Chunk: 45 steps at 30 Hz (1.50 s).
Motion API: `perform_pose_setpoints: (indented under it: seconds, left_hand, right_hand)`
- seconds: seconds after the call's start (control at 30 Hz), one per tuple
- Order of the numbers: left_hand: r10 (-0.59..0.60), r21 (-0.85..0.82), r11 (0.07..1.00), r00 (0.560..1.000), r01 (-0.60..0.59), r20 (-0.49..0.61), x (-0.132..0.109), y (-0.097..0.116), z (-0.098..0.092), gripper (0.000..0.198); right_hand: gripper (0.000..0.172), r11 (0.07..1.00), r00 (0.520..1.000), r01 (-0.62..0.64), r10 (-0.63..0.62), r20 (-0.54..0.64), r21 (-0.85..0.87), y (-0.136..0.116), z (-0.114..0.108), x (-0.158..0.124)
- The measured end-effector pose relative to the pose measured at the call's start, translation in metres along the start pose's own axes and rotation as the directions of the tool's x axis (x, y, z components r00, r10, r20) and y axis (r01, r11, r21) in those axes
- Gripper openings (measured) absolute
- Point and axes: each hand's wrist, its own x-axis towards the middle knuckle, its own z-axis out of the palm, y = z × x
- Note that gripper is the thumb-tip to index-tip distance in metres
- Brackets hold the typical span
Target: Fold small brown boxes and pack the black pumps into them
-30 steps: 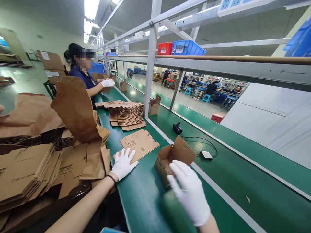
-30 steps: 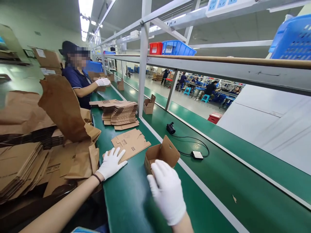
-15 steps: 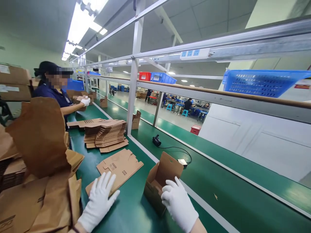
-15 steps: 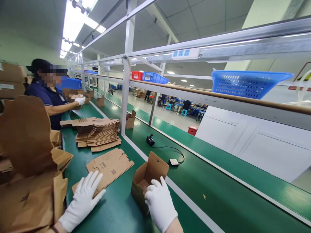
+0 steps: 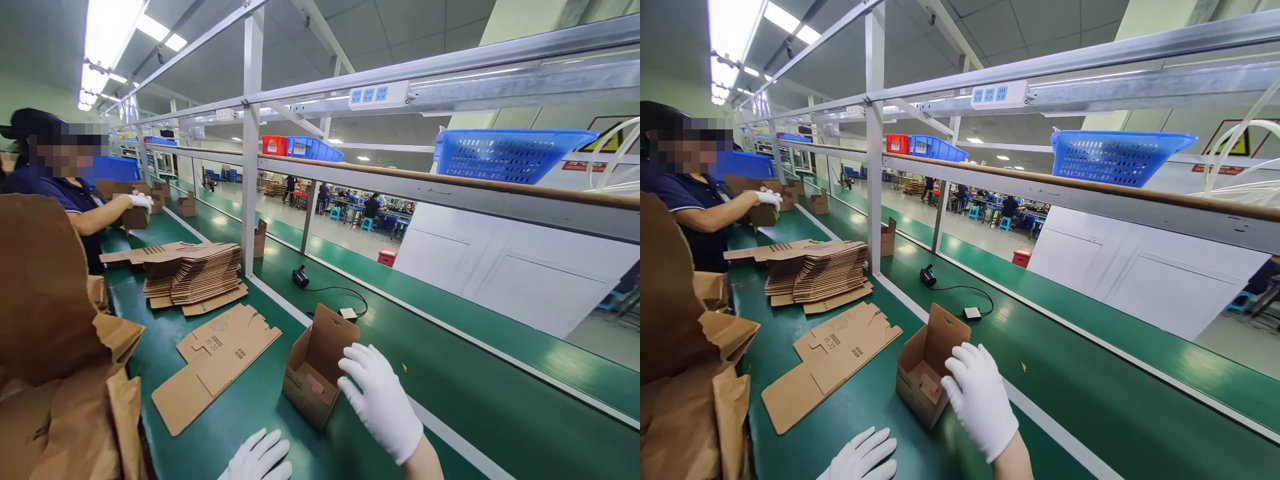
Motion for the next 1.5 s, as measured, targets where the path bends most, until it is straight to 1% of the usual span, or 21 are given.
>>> perform_pose_setpoints:
  seconds: [0.07,0.13,0.2,0.27,0.33,0.4,0.47,0.5,0.57,0.63,0.7,0.77,0.87,0.97,1.13,1.2,1.3,1.5]
  left_hand:
    - [-0.01,-0.025,1.0,1.0,0.01,-0.023,-0.006,0.001,0.005,0.028]
    - [-0.016,-0.049,0.999,1.0,0.015,-0.023,-0.012,0.003,0.01,0.032]
    - [-0.021,-0.08,0.997,1.0,0.02,-0.005,-0.019,0.006,0.017,0.036]
    - [-0.03,-0.104,0.994,0.999,0.032,0.019,-0.026,0.009,0.024,0.038]
    - [-0.048,-0.111,0.993,0.999,0.05,0.021,-0.029,0.01,0.031,0.036]
    - [-0.065,-0.104,0.993,0.998,0.064,0.003,-0.029,0.011,0.033,0.034]
    - [-0.068,-0.091,0.994,0.998,0.067,-0.015,-0.023,0.012,0.027,0.03]
    - [-0.063,-0.09,0.994,0.998,0.063,-0.003,-0.019,0.012,0.021,0.027]
    - [-0.055,-0.109,0.992,0.996,0.063,0.074,-0.008,0.013,0.006,0.023]
    - [-0.073,-0.137,0.986,0.984,0.096,0.163,0.003,0.014,-0.007,0.018]
    - [-0.117,-0.136,0.98,0.973,0.145,0.197,0.01,0.016,-0.015,0.011]
    - [-0.139,-0.114,0.98,0.971,0.163,0.196,0.015,0.017,-0.017,0.005]
    - [-0.118,-0.105,0.984,0.97,0.143,0.214,0.017,0.016,-0.017,0.006]
    - [-0.125,-0.126,0.979,0.964,0.158,0.236,0.019,0.014,-0.022,0.009]
    - [-0.117,-0.205,0.962,0.952,0.179,0.284,0.022,0.013,-0.031,0.019]
    - [-0.115,-0.225,0.956,0.947,0.187,0.3,0.022,0.013,-0.032,0.022]
    - [-0.115,-0.23,0.954,0.942,0.193,0.315,0.021,0.012,-0.03,0.021]
    - [-0.118,-0.246,0.947,0.936,0.206,0.332,0.02,0.013,-0.029,0.021]
  right_hand:
    - [0.023,0.999,0.999,-0.025,0.023,-0.047,-0.042,0.009,-0.002,-0.004]
    - [0.025,0.997,0.999,-0.044,0.041,-0.034,-0.069,0.017,-0.004,-0.007]
    - [0.028,0.995,0.996,-0.074,0.077,0.039,-0.066,0.021,-0.007,-0.01]
    - [0.031,0.991,0.983,-0.127,0.132,0.129,-0.05,0.02,-0.01,-0.01]
    - [0.036,0.981,0.958,-0.188,0.194,0.212,-0.049,0.017,-0.013,-0.009]
    - [0.043,0.971,0.93,-0.23,0.24,0.277,-0.067,0.01,-0.013,-0.007]
    - [0.049,0.965,0.903,-0.249,0.261,0.34,-0.08,0.003,-0.011,-0.004]
    - [0.049,0.965,0.889,-0.25,0.261,0.377,-0.078,-0.001,-0.009,-0.003]
    - [0.048,0.968,0.859,-0.245,0.242,0.45,-0.052,-0.008,-0.004,-0.002]
    - [0.043,0.971,0.848,-0.239,0.214,0.485,-0.012,-0.011,0.003,-0.001]
    - [0.038,0.972,0.86,-0.233,0.196,0.471,0.021,-0.01,0.01,-0.002]
    - [0.036,0.971,0.877,-0.234,0.188,0.443,0.049,-0.006,0.018,-0.004]
    - [0.036,0.968,0.89,-0.239,0.185,0.417,0.081,0.001,0.03,-0.005]
    - [0.036,0.971,0.898,-0.226,0.176,0.403,0.081,0.004,0.036,-0.005]
    - [0.042,0.979,0.888,-0.198,0.157,0.432,0.051,0.0,0.035,-0.002]
    - [0.044,0.98,0.875,-0.196,0.161,0.456,0.031,-0.003,0.033,0.0]
    - [0.045,0.982,0.861,-0.189,0.164,0.481,0.004,-0.006,0.031,0.002]
    - [0.042,0.99,0.874,-0.136,0.134,0.466,-0.03,-0.01,0.033,0.005]
